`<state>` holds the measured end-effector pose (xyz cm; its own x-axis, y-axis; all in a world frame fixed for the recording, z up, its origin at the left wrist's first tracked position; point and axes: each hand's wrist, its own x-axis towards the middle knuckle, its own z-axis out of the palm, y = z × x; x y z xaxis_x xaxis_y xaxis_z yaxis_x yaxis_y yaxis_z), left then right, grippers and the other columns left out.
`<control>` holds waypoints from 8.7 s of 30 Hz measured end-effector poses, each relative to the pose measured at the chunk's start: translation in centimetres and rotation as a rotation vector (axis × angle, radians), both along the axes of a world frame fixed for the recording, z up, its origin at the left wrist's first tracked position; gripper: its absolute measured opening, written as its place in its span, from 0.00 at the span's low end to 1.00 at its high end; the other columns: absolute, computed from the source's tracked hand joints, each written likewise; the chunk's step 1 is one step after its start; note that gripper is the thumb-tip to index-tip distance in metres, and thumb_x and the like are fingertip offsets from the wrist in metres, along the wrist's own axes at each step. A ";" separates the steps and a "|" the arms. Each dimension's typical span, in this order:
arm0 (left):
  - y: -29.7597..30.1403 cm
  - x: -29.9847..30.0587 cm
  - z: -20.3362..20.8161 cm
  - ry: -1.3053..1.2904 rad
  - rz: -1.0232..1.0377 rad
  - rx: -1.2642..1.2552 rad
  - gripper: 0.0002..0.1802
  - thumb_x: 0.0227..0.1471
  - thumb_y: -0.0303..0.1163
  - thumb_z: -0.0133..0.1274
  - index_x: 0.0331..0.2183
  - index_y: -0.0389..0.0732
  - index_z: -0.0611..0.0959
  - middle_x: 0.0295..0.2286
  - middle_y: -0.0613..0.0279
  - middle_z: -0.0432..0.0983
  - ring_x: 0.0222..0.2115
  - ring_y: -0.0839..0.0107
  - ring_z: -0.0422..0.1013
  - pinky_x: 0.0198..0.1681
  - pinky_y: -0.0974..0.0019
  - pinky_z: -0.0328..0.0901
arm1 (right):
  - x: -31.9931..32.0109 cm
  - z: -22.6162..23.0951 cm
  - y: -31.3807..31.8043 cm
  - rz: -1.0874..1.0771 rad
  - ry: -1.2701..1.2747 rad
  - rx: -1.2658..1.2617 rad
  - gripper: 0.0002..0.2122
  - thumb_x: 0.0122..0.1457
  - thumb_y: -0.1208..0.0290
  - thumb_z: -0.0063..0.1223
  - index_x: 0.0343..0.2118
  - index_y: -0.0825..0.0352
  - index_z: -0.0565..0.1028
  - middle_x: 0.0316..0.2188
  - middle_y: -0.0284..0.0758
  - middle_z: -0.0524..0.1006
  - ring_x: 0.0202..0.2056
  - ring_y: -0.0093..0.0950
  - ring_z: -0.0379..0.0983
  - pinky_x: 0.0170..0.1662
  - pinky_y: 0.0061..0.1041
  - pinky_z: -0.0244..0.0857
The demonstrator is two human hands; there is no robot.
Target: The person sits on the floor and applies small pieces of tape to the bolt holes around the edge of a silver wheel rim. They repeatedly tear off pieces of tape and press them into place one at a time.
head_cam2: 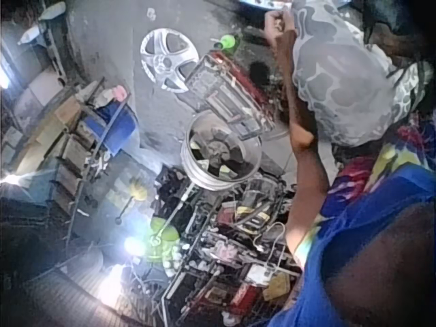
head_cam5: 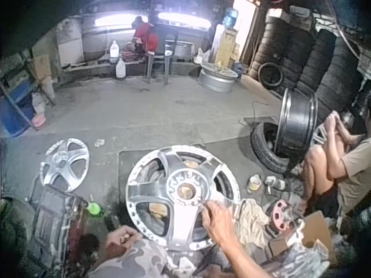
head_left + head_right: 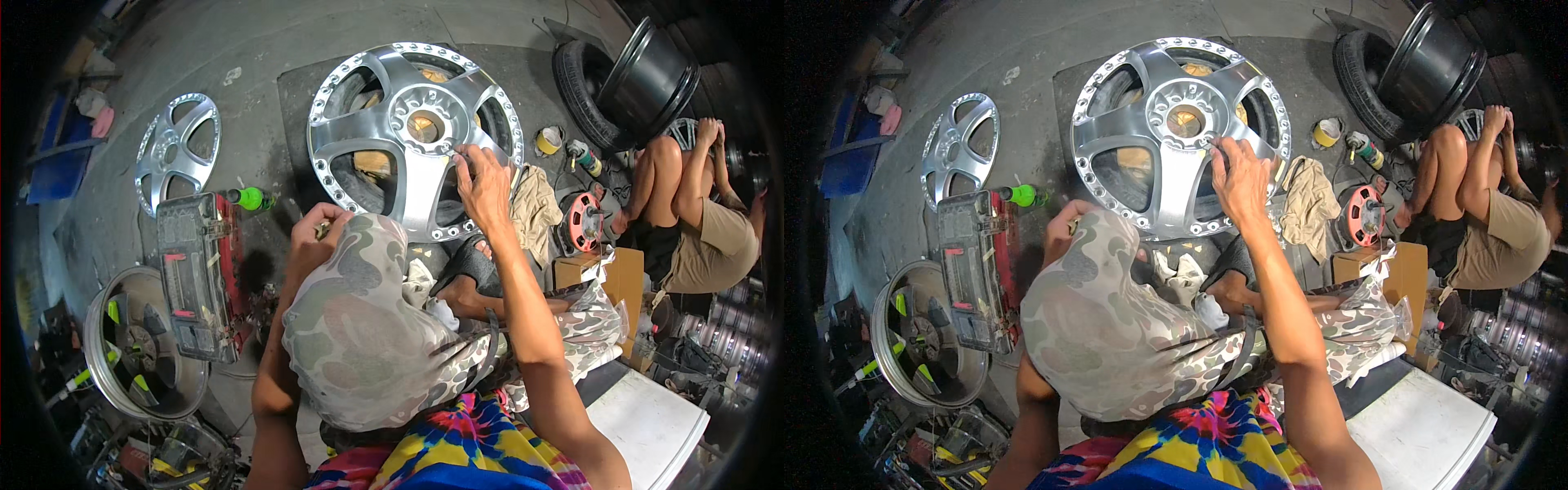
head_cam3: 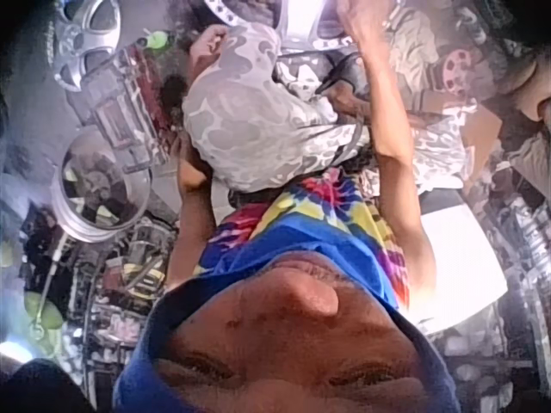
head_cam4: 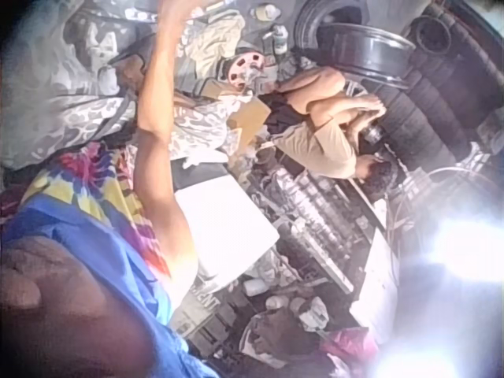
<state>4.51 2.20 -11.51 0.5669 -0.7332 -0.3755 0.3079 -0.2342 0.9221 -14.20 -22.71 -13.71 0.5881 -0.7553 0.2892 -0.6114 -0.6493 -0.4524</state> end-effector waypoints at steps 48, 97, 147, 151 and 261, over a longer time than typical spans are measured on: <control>-8.4 1.6 -0.9 -0.973 -0.370 -0.161 0.24 0.56 0.31 0.63 0.55 0.42 0.81 0.40 0.51 0.77 0.44 0.48 0.75 0.49 0.52 0.70 | 1.1 3.9 3.6 0.153 -0.148 0.273 0.07 0.62 0.75 0.60 0.38 0.73 0.76 0.29 0.44 0.73 0.28 0.42 0.71 0.35 0.38 0.64; -13.6 -1.2 -1.4 -1.200 -0.718 0.061 0.24 0.62 0.29 0.53 0.59 0.47 0.80 0.44 0.44 0.74 0.34 0.45 0.79 0.38 0.44 0.73 | 0.7 0.4 0.7 0.029 -0.038 0.160 0.08 0.68 0.66 0.57 0.47 0.60 0.81 0.35 0.41 0.80 0.33 0.42 0.78 0.42 0.44 0.63; -9.6 -0.3 -2.1 -1.017 -0.464 0.075 0.21 0.64 0.38 0.56 0.56 0.43 0.83 0.40 0.50 0.77 0.38 0.43 0.77 0.40 0.45 0.72 | 3.6 0.3 2.9 0.076 -0.076 0.095 0.11 0.63 0.65 0.63 0.39 0.68 0.84 0.23 0.45 0.79 0.25 0.44 0.78 0.32 0.42 0.68; -9.6 -0.1 -2.5 -1.012 -0.455 0.033 0.21 0.64 0.38 0.56 0.56 0.43 0.83 0.40 0.50 0.78 0.39 0.43 0.77 0.40 0.45 0.72 | 3.3 0.2 3.7 0.024 -0.139 0.201 0.11 0.63 0.66 0.63 0.38 0.70 0.83 0.20 0.41 0.75 0.21 0.35 0.72 0.30 0.37 0.66; 2.0 -1.4 -12.4 0.175 -0.701 0.120 0.31 0.62 0.38 0.62 0.61 0.34 0.76 0.49 0.50 0.80 0.47 0.60 0.78 0.47 0.60 0.74 | -8.4 -1.0 16.0 0.289 0.002 0.633 0.07 0.63 0.71 0.64 0.40 0.68 0.79 0.29 0.38 0.79 0.27 0.32 0.75 0.32 0.32 0.69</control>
